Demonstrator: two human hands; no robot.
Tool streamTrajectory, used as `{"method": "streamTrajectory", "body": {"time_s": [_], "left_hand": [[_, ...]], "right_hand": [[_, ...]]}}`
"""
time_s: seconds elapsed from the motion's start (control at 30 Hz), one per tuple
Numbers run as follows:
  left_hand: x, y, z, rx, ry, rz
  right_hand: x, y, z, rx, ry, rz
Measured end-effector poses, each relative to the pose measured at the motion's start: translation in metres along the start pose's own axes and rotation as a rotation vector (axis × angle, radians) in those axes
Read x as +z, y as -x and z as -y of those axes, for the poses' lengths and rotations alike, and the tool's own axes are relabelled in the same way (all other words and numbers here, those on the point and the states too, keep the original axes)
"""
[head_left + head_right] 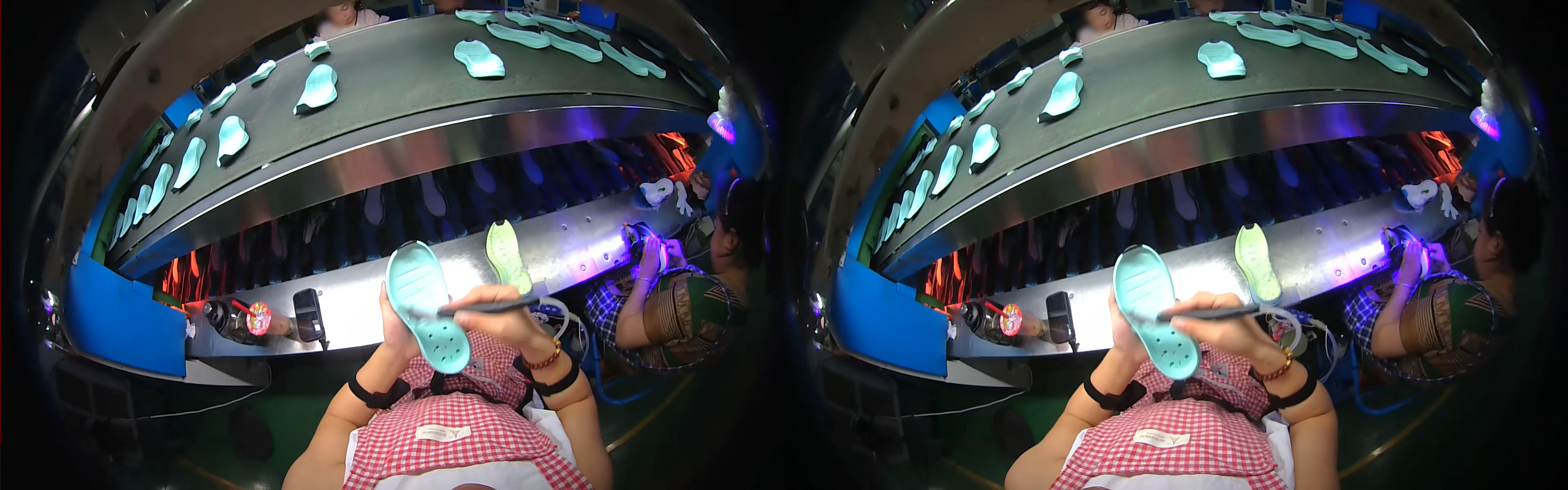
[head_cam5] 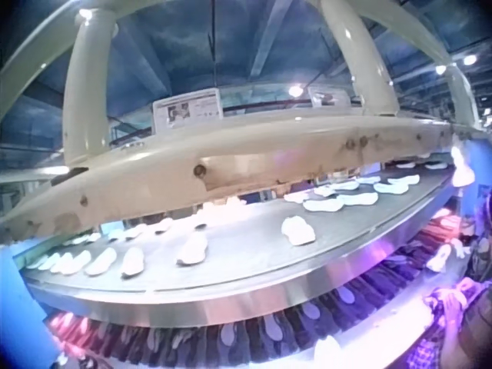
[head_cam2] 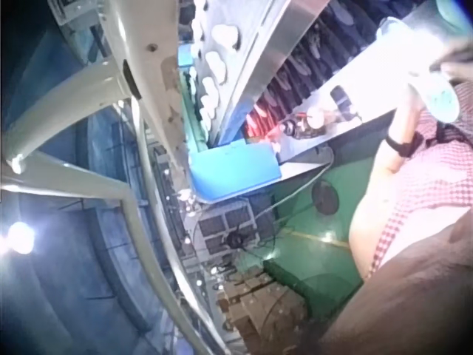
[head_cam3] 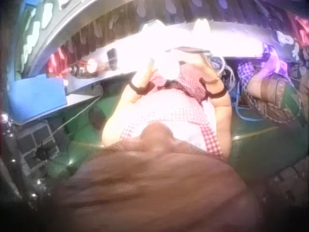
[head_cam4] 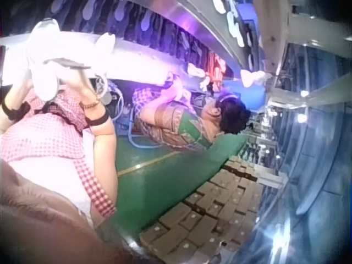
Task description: Applying a liquid substance, likely adhesive or primer, to shoe soles using a brush on a production line.
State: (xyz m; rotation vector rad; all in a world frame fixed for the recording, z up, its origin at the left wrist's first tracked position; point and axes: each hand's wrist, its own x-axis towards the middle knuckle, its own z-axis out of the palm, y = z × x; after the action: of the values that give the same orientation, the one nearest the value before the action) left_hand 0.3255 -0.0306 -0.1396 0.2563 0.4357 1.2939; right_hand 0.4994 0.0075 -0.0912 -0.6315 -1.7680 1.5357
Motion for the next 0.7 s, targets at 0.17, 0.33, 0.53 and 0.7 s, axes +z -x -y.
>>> {"method": "streamTrajectory", "body": {"time_s": [0.17,0.33,0.53,0.7], "left_hand": [[-0.007,-0.004,-0.005,0.107,-0.065,0.022],[0.001,-0.011,-0.009,0.352,-0.052,-0.024],[0.019,-0.006,-0.026,0.501,-0.093,0.119],[0.016,-0.011,-0.033,0.551,-0.239,0.104]], "right_hand": [[0.0,0.008,0.002,-0.179,0.076,0.21],[-0.005,0.011,-0.011,0.025,-0.128,-0.004],[-0.013,0.019,0.006,-0.105,0.021,0.09],[-0.009,0.018,0.003,-0.152,0.121,0.137]]}}
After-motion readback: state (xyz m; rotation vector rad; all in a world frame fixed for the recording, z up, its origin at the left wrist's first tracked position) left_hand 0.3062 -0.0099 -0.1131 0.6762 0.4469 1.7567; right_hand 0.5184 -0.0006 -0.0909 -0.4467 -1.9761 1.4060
